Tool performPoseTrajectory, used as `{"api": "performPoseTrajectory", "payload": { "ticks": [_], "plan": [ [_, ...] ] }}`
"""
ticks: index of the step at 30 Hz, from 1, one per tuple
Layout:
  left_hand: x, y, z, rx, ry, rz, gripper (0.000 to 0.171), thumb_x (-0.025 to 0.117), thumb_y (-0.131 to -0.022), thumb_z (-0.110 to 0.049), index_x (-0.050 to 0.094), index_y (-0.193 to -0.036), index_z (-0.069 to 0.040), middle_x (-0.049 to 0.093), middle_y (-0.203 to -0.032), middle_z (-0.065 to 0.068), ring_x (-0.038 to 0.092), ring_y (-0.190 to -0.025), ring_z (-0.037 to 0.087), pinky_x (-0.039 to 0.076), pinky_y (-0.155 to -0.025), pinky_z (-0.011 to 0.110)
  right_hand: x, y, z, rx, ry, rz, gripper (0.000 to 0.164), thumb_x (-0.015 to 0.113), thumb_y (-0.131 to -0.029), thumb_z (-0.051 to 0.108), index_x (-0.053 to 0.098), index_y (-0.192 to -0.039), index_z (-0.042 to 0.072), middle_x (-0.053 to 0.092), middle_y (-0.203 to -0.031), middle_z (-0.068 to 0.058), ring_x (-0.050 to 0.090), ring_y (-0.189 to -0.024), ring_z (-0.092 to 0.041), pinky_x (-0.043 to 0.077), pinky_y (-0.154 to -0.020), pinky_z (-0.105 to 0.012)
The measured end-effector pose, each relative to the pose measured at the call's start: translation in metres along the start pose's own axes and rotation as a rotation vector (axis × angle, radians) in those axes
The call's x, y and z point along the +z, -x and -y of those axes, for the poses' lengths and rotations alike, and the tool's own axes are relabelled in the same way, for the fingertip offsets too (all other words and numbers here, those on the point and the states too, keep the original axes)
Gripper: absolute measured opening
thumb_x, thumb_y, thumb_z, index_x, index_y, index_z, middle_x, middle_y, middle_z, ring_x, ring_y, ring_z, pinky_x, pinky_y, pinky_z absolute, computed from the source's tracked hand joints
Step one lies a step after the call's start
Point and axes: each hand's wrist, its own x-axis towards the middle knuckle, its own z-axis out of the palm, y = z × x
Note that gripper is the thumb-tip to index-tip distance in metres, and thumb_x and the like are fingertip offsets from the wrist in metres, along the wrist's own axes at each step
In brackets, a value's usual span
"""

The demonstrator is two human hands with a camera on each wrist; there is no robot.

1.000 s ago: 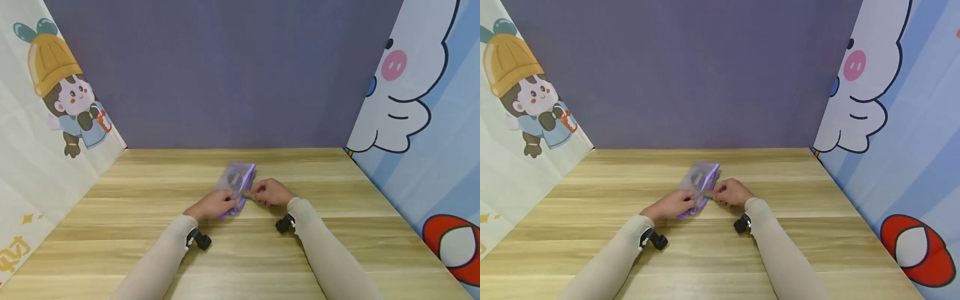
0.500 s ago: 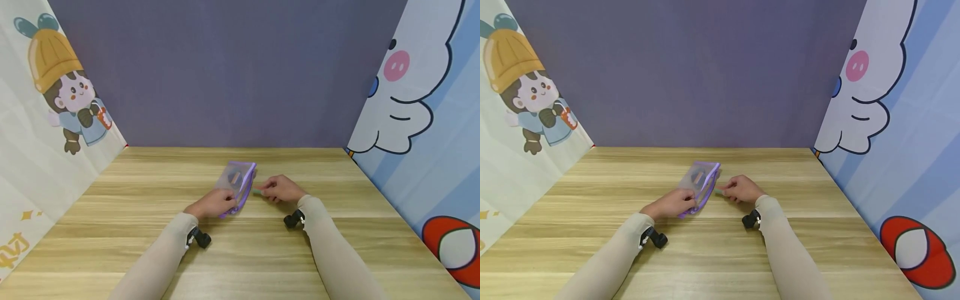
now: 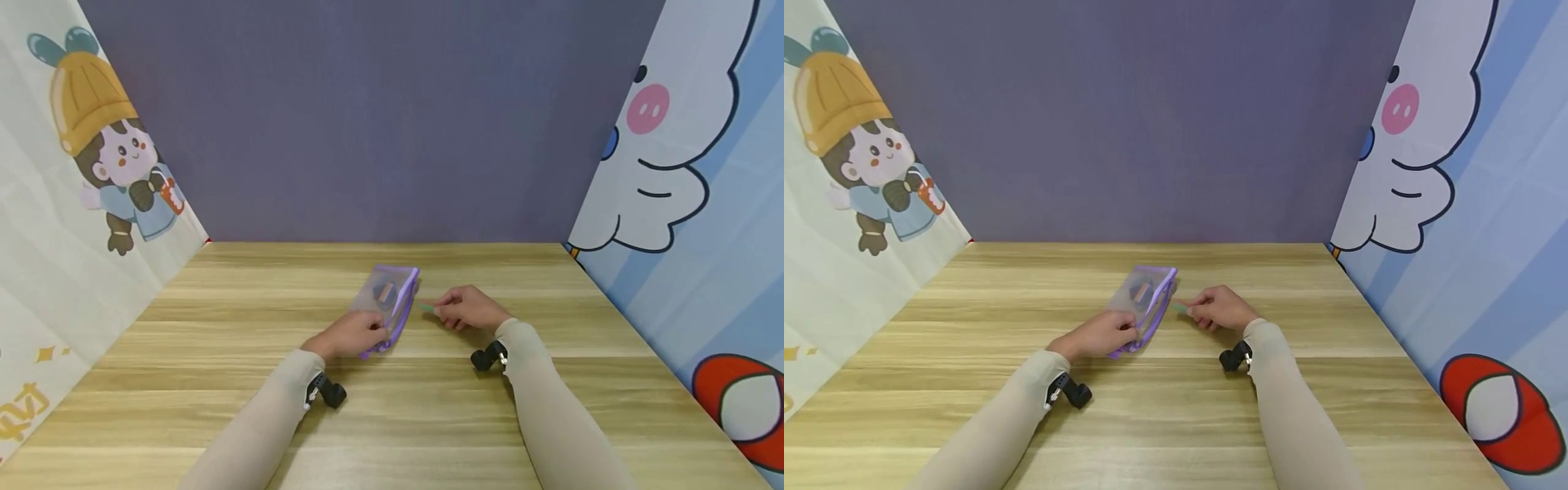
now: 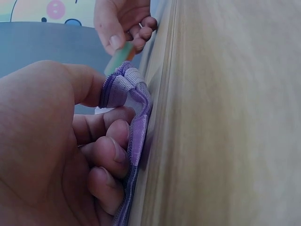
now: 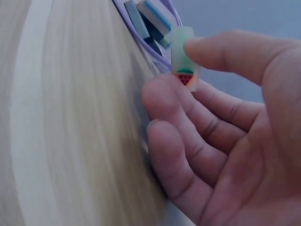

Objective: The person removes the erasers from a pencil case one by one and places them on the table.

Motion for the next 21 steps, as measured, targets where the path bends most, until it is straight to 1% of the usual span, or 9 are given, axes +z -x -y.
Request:
{"api": "performPoseTrajectory", "payload": {
  "ticks": [4, 11, 18, 21],
  "plan": [
    [0.001, 0.0, 0.001, -0.003, 0.013, 0.001, 0.025, 0.054, -0.101, -0.03, 0.058, -0.081, -0.016, 0.059, -0.067, -0.003, 0.051, -0.055, 0.01, 0.046, -0.052, 0.029, -0.004, 0.001, -0.005, 0.012, -0.009, -0.016, 0.034, 0.071, -0.094, 0.026, 0.067, -0.119, 0.003, 0.072, -0.094, -0.011, 0.068, -0.083, -0.025, 0.057, -0.071, -0.038],
    [0.0, -0.001, 0.001, -0.013, 0.001, 0.004, 0.025, 0.055, -0.101, -0.031, 0.059, -0.081, -0.016, 0.06, -0.068, -0.003, 0.053, -0.056, 0.01, 0.048, -0.053, 0.03, -0.009, 0.002, -0.007, 0.0, -0.01, -0.038, 0.037, 0.069, -0.095, 0.025, 0.065, -0.121, -0.001, 0.071, -0.095, -0.012, 0.067, -0.082, -0.024, 0.057, -0.07, -0.037],
    [0.0, -0.003, 0.002, -0.007, -0.02, -0.001, 0.024, 0.054, -0.101, -0.03, 0.059, -0.081, -0.017, 0.06, -0.068, -0.003, 0.053, -0.056, 0.01, 0.048, -0.053, 0.03, -0.013, 0.004, -0.007, -0.001, -0.003, -0.062, 0.036, 0.068, -0.096, 0.024, 0.064, -0.121, -0.001, 0.07, -0.097, -0.014, 0.066, -0.084, -0.025, 0.057, -0.071, -0.038],
    [0.001, -0.002, 0.003, -0.009, -0.009, 0.005, 0.025, 0.054, -0.102, -0.03, 0.058, -0.081, -0.017, 0.06, -0.067, -0.003, 0.052, -0.055, 0.011, 0.048, -0.053, 0.03, -0.014, 0.005, -0.009, 0.007, 0.017, -0.071, 0.034, 0.067, -0.097, 0.024, 0.065, -0.12, 0.0, 0.071, -0.096, -0.014, 0.066, -0.083, -0.024, 0.056, -0.071, -0.037]
  ]
}}
